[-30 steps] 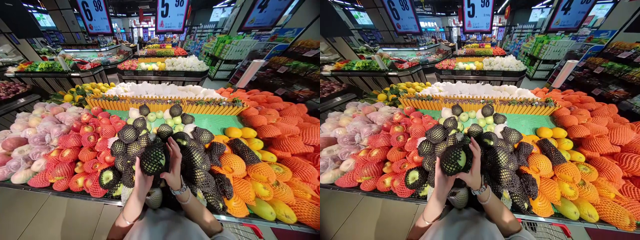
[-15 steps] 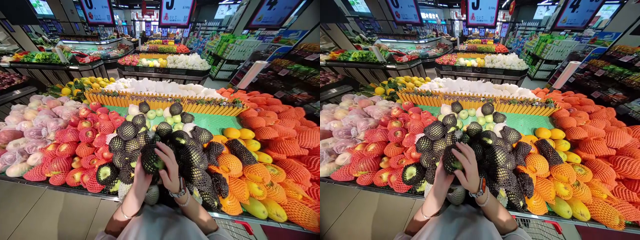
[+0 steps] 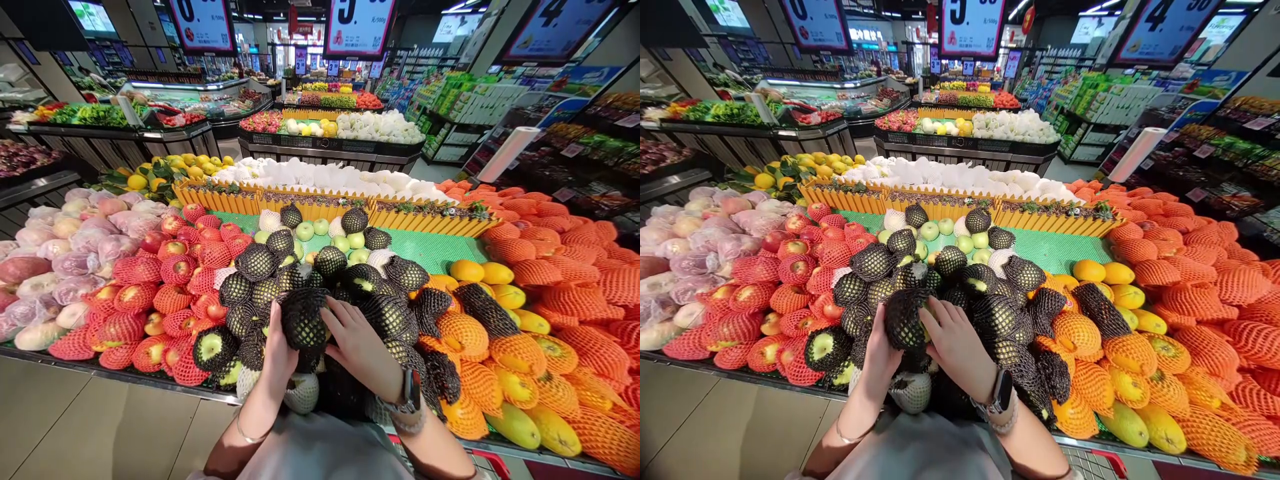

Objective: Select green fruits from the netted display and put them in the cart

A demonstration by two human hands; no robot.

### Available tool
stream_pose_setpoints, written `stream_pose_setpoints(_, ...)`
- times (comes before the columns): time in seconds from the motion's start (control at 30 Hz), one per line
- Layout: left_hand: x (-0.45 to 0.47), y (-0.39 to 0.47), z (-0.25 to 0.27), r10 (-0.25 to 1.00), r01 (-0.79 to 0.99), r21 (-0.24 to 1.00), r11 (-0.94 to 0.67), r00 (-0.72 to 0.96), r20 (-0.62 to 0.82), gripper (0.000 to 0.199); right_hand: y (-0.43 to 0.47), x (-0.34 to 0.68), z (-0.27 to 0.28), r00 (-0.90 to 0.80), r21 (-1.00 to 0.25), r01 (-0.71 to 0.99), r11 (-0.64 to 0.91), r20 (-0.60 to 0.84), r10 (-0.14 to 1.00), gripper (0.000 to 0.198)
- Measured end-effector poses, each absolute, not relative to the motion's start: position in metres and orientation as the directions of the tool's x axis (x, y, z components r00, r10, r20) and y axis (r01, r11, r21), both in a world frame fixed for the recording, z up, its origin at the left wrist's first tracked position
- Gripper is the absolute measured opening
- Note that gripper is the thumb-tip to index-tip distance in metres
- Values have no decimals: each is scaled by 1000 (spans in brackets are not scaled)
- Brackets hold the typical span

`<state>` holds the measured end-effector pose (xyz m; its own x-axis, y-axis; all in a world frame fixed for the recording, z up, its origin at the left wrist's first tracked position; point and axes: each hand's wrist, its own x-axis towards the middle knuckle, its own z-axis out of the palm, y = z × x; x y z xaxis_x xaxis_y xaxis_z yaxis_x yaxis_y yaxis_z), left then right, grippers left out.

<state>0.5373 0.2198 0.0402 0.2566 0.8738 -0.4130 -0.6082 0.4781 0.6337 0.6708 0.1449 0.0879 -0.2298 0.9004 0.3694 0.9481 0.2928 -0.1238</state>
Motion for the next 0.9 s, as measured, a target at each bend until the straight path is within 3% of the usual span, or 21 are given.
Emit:
stream_pose_setpoints(0.13,535,219,45,938,-595,726,344,253,-237,43,150,673,80,-258,-125,939,320,358,897,57)
stream_pose_setpoints(0.33,530,220,52,988,-440,888,133,134,-82,22,148,675,59,-149,-255,914,317,516,843,55)
stream_pose_setpoints(0.47,529,222,51,995,-479,878,-26,73,69,14,145,673,45,-45,-330,900,284,578,815,61)
stream_pose_setpoints(0.57,529,226,51,979,-460,882,-100,114,171,25,144,672,32,50,-406,879,252,602,797,68)
stream_pose_setpoints(0.67,529,227,53,962,-378,922,-89,206,177,27,143,670,20,127,-491,836,247,610,782,72)
stream_pose_setpoints(0.9,528,223,50,968,-372,926,63,248,34,29,145,660,26,145,-574,769,281,585,798,50)
